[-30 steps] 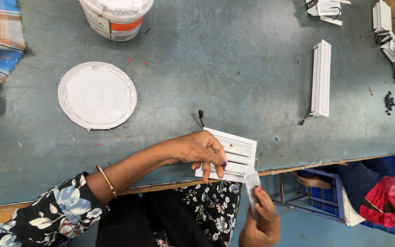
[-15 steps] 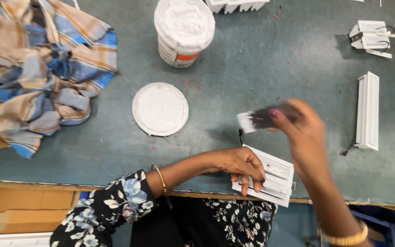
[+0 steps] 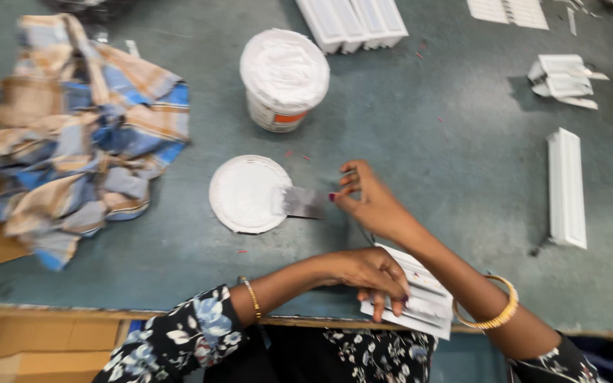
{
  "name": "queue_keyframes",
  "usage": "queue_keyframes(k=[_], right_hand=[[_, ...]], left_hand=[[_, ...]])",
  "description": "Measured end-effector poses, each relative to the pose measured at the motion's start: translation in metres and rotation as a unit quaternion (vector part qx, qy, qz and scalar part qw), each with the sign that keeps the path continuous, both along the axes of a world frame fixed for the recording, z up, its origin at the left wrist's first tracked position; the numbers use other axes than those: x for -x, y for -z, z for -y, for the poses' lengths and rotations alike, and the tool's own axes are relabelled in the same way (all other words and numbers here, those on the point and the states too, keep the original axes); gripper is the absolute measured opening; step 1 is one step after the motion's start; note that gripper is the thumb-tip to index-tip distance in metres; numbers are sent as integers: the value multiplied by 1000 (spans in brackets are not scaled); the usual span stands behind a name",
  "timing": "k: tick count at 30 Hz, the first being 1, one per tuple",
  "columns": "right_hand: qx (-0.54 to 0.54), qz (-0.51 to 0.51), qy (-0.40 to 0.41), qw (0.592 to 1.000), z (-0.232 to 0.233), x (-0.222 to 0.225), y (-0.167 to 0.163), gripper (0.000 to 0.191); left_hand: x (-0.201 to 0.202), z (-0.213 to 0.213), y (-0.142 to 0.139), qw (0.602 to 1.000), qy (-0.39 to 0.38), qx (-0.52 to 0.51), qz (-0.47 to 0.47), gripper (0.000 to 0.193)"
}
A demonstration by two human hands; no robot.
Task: The person assembles LED light fixtures by inserting LED strips into white plastic housings and applying a white paste with a metal spatula. The person repeatedly scoops paste from a container and spreads it along the LED strips, then wipes the fixture with a cloth.
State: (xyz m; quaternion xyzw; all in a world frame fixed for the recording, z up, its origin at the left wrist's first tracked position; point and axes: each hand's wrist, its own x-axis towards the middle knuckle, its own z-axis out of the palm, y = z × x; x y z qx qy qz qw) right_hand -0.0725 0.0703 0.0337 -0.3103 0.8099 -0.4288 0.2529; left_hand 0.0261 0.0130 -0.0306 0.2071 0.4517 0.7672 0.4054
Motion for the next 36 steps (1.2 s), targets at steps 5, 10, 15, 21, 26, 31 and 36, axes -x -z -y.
queue_keyframes(k=[5, 10, 15, 21, 26, 31, 36], right_hand=[[-141, -147, 44, 978, -124, -45, -67, 38], [-96, -19, 200, 975, -209, -116, -58, 37], [4, -16, 239, 971, -233, -156, -33, 41], [18, -141, 260, 955, -233, -154, -10, 28], [32, -32, 284, 958, -237, -146, -1, 23], [91, 41, 269, 958, -245, -138, 10, 21], [121, 63, 249, 959, -251, -132, 21, 22]], left_hand=[[-4, 2, -1, 1000, 4, 24, 6, 27], [-3, 9, -11, 999, 9, 52, -2, 22], [-3, 17, -24, 995, 36, 89, -26, 18], [-18, 19, -41, 987, -17, 157, -38, 17], [-42, 21, -44, 976, -130, 174, 26, 23], [-59, 15, -41, 967, -187, 169, 40, 29], [-71, 10, -41, 958, -213, 190, 26, 32]])
